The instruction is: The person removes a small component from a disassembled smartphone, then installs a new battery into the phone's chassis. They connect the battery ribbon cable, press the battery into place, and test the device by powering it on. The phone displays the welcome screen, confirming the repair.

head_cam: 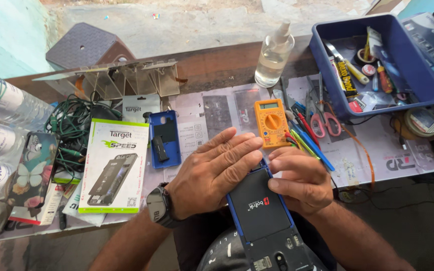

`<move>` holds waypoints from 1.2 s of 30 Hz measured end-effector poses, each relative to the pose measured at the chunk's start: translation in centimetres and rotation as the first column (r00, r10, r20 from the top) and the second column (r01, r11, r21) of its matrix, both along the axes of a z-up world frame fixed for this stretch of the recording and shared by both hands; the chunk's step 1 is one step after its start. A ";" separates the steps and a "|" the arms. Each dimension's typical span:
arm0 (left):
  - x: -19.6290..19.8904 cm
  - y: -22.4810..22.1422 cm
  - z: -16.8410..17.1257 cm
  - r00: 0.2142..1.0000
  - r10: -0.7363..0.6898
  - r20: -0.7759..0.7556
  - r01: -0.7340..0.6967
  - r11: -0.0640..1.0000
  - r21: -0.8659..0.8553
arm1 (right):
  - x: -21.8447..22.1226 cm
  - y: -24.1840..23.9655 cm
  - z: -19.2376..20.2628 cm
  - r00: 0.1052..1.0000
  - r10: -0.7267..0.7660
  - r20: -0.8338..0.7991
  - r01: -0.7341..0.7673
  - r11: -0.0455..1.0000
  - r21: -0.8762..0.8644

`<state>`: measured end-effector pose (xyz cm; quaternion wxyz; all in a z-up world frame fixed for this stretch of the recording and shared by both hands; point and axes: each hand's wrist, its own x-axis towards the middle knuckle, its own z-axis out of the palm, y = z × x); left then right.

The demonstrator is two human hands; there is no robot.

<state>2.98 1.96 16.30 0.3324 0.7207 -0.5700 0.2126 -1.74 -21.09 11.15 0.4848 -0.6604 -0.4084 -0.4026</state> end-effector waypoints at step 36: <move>8.2 -3.2 -11.2 0.127 -0.512 -0.850 -0.076 0.849 -0.523 | 12.6 -2.5 -1.2 0.362 0.452 -0.815 -0.337 0.879 0.338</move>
